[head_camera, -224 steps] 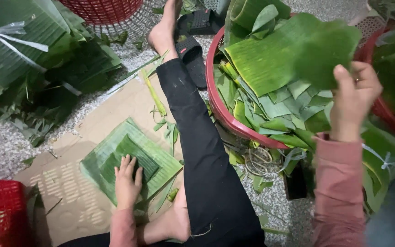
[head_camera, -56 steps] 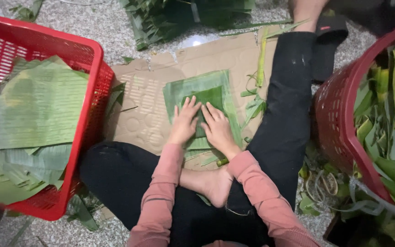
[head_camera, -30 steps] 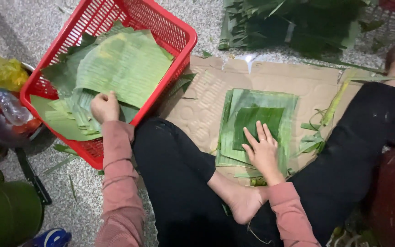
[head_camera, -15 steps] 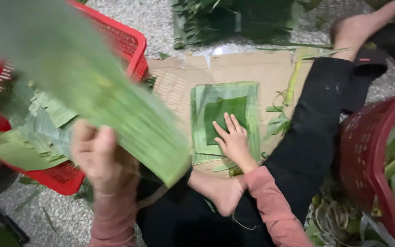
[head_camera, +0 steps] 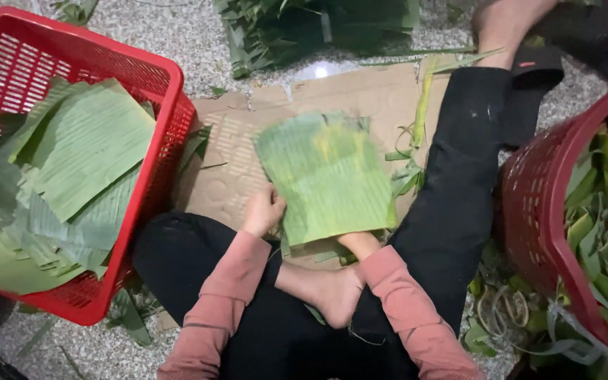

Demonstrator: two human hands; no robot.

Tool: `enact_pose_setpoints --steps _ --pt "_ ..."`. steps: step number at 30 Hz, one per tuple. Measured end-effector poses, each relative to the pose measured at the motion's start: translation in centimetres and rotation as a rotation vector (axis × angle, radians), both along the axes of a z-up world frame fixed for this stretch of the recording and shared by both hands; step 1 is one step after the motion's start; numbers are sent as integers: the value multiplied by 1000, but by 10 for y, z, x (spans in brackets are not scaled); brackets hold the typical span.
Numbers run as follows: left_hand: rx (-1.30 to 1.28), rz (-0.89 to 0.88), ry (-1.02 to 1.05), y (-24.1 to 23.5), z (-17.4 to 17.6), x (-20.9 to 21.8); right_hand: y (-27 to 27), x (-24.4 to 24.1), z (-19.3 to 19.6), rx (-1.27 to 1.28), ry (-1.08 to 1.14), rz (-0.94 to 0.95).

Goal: Trimming and folding banana leaves into uniform rectangular pieces for food packaging.

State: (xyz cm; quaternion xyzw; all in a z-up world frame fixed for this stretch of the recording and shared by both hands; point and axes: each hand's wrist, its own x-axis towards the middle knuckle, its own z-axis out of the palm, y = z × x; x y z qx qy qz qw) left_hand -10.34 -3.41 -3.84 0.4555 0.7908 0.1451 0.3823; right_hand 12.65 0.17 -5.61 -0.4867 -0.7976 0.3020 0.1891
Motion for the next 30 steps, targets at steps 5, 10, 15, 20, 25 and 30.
enact_pose_setpoints --steps 5,10,15,20,25,30 --pt "-54 -56 426 4 36 15 -8 -3 -24 -102 81 -56" --pt "627 -481 469 36 87 74 -2 -9 -34 -184 154 -145" --pt "341 -583 79 45 37 80 12 4 -39 -240 217 -233" --pt "536 -775 352 29 9 73 19 51 -53 -275 292 -366" --pt "400 -893 477 26 14 78 32 81 66 -229 501 -630" --pt "365 -893 465 30 46 89 27 182 247 207 387 -698"
